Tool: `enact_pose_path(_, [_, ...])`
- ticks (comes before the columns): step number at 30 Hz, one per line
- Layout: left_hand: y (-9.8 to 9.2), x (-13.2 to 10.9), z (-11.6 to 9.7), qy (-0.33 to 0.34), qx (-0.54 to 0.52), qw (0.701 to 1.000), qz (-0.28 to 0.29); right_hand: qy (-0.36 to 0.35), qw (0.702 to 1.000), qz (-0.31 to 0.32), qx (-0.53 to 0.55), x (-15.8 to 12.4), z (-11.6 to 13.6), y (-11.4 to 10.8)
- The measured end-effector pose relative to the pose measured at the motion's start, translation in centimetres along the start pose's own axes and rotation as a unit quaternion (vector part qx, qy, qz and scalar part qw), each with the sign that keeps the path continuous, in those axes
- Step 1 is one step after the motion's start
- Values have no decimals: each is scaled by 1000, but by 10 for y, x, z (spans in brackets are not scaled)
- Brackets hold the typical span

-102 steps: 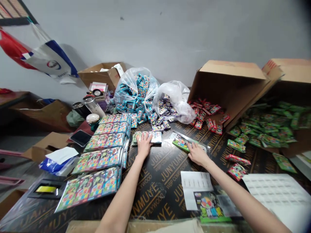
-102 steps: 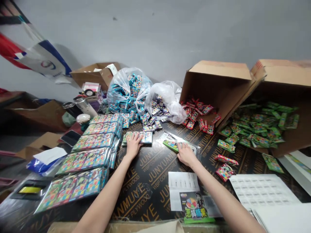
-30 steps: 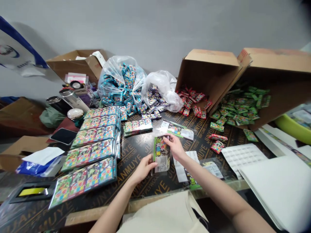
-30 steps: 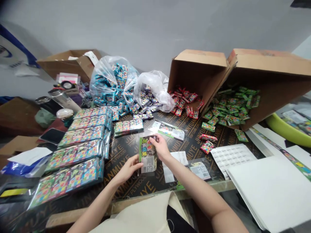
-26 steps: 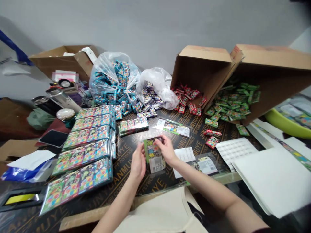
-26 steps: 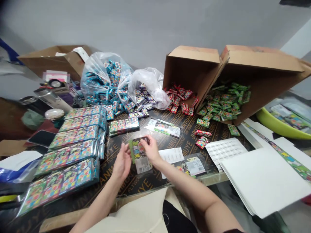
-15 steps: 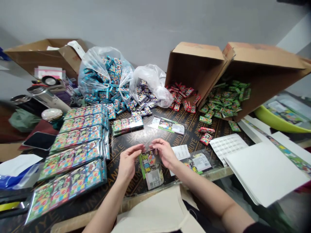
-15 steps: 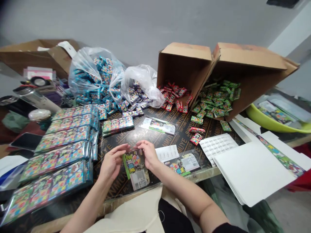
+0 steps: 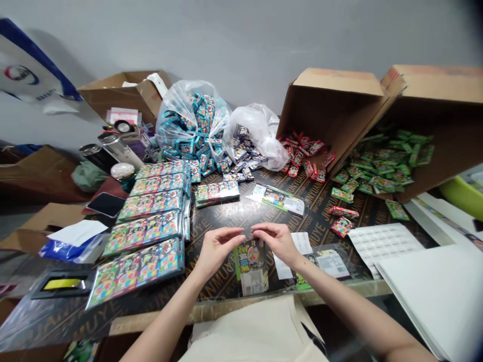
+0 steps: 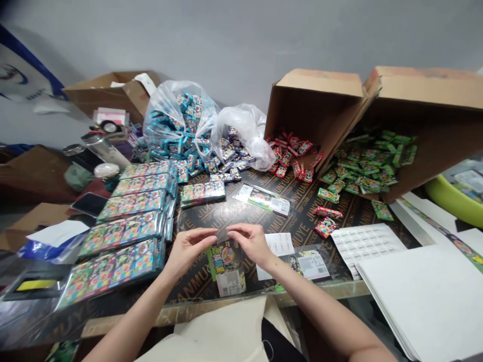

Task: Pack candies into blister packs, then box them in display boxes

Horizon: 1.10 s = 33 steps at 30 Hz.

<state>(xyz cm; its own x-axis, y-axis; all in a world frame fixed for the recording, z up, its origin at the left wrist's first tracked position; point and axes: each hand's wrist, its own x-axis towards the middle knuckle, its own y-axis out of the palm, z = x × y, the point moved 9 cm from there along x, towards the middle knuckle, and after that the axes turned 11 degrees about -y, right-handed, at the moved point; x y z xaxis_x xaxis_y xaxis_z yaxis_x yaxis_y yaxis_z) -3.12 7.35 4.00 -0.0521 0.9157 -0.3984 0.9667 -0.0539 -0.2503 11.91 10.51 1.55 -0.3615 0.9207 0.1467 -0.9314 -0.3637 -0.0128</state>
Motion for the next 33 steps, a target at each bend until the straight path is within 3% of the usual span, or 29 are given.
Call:
enact_pose_path(3, [1,-7,-8,56,6,998,13,-71,996,35,-38,3,11,0])
enact_pose_path(6, [-5,-9,-4,33,-44,998,-6,-92,992,73,-44,2,15,3])
enact_pose_path(10, [-7,-3,5,-30,-102,994,-2,-23,996,73,-46,2,6,4])
enact_pose_path(14, [-2,8,7,-45,-40,998,32,55,995,88,1,4,-3,10])
enact_pose_path(17, [-1,10,5,-34,15,999,29,61,993,99,-3,8,-5,13])
enact_pose_path(20, [0,2,-8,29,69,997,-3,14,993,104,-53,5,-3,11])
enact_pose_path(23, [8,-14,-24,129,127,984,-7,-97,984,111,-102,-7,7,8])
enact_pose_path(26, [16,-16,-20,136,134,982,13,-153,973,123,-119,-15,11,2])
enact_pose_path(29, [17,-4,-8,99,113,989,13,-135,969,158,-137,10,7,3])
enact_pose_path(31, [15,4,-3,94,107,990,6,-157,962,136,-179,49,10,5])
enact_pose_path(33, [12,13,5,88,97,991,-4,-222,937,107,-249,98,14,18])
